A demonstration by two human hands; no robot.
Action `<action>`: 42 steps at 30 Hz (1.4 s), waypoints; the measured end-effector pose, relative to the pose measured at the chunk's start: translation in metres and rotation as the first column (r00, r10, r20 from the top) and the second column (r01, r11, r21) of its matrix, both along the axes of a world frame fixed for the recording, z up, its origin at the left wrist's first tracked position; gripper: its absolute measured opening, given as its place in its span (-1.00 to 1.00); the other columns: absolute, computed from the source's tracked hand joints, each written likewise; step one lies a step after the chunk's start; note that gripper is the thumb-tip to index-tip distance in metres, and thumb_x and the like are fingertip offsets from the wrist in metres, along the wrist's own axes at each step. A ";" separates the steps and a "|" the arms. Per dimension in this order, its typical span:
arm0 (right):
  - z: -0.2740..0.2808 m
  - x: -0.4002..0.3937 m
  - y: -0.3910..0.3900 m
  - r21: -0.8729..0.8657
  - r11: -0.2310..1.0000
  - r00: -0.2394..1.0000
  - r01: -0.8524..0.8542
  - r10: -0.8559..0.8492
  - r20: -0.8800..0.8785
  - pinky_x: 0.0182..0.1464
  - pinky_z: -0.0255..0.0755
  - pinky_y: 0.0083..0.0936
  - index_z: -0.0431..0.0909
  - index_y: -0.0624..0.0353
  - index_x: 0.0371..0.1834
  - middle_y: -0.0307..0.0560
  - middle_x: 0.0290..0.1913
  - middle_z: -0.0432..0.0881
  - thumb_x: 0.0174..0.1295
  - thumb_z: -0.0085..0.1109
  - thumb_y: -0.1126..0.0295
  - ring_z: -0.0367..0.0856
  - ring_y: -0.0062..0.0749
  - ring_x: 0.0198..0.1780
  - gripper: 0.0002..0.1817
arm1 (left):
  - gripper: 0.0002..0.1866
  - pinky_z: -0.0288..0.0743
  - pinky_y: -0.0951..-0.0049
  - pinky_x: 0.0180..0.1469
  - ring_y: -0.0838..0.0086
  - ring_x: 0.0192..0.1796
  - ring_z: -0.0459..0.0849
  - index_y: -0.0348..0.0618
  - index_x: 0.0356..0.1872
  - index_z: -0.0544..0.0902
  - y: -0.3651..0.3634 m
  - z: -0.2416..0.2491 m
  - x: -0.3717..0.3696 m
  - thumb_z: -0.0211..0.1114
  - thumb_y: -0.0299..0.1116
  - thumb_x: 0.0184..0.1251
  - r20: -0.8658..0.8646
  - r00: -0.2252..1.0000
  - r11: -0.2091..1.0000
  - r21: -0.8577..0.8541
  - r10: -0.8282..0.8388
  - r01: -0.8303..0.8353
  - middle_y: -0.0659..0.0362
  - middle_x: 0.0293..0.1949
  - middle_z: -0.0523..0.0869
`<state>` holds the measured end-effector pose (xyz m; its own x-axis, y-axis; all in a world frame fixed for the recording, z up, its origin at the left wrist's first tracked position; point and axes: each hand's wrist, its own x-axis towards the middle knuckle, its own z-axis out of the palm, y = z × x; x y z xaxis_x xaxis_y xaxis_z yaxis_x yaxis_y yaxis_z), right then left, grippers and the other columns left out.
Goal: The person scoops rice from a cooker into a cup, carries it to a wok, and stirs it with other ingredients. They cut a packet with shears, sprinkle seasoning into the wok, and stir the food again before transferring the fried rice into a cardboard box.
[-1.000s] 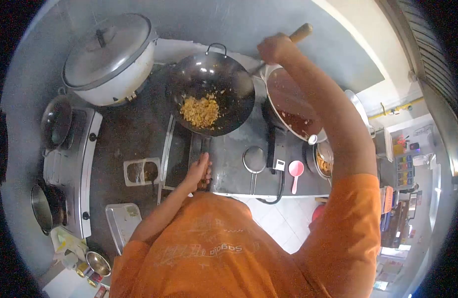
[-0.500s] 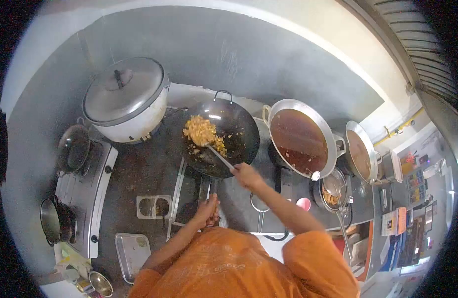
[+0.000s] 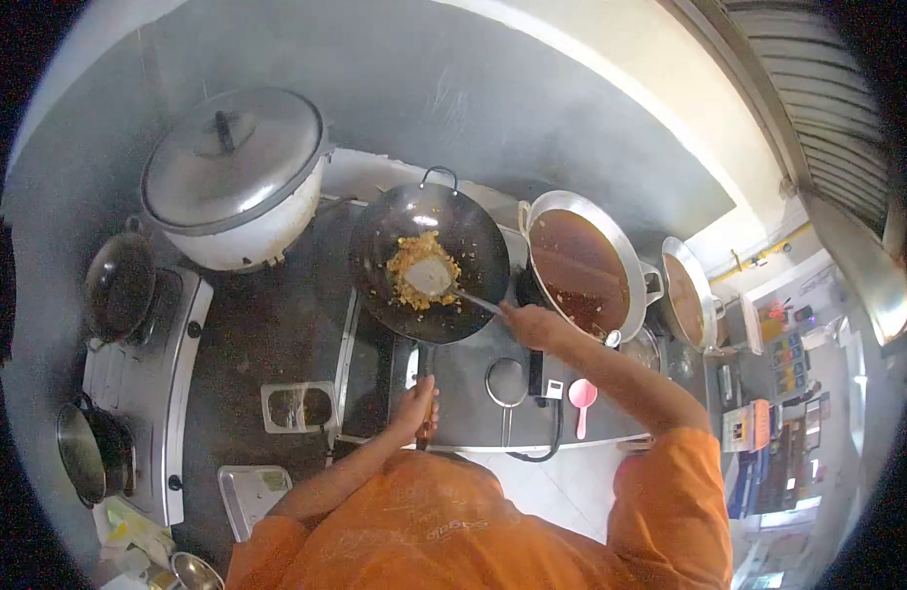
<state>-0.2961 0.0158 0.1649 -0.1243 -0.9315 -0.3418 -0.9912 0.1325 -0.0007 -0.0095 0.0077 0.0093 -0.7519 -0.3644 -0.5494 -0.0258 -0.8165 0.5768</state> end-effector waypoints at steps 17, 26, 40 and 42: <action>0.037 -0.018 -0.072 0.160 0.980 0.930 -0.119 0.166 -0.327 -0.18 0.61 -0.26 0.43 0.34 0.26 0.17 -0.09 0.69 0.33 0.00 0.31 0.74 -0.17 -0.28 -0.53 | -0.41 0.61 0.27 -0.13 0.23 -0.25 0.77 -0.29 -0.13 0.69 0.018 -0.093 0.078 -0.05 0.11 0.54 0.285 0.872 0.670 -0.559 -0.398 0.489 -0.07 -0.23 0.76; 0.024 -0.085 -0.073 0.301 0.602 0.483 -0.740 0.786 -0.385 0.03 0.54 -0.40 0.57 0.08 0.11 -0.14 0.07 0.63 0.29 0.00 0.33 0.62 -0.34 0.09 -0.66 | -0.50 0.51 0.16 0.04 0.07 -0.03 0.71 -0.31 -0.07 0.70 0.047 -0.069 0.105 0.10 -0.01 0.47 0.533 0.805 0.653 -0.516 -0.262 0.554 -0.13 -0.13 0.75; 0.138 -0.032 -0.142 0.234 0.921 0.812 -0.310 0.385 -0.439 -0.01 0.58 -0.12 0.69 0.01 -0.09 -0.02 -0.16 0.73 0.17 0.12 0.28 0.69 -0.12 0.02 -0.72 | -0.59 0.55 0.37 -0.09 0.42 -0.20 0.71 -0.36 -0.11 0.64 0.053 -0.043 0.100 0.01 -0.16 0.60 0.274 0.961 0.850 -0.496 -0.040 0.176 0.11 -0.26 0.73; 0.161 -0.025 -0.140 0.382 0.902 0.708 -0.201 0.403 -0.579 -0.02 0.58 -0.13 0.72 0.01 -0.15 -0.02 -0.22 0.74 0.15 0.14 0.28 0.70 -0.10 -0.03 -0.75 | -0.59 0.55 0.38 -0.08 0.43 -0.20 0.71 -0.36 -0.12 0.64 0.054 -0.025 0.109 0.01 -0.16 0.60 0.314 0.949 0.854 -0.486 -0.028 0.187 0.12 -0.27 0.72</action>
<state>-0.3209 -0.1245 0.3254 -0.1322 -0.8377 -0.5299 -0.7293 -0.2798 0.6244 0.0999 0.0617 -0.0162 -0.6418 -0.5754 -0.5069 -0.3237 -0.3960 0.8593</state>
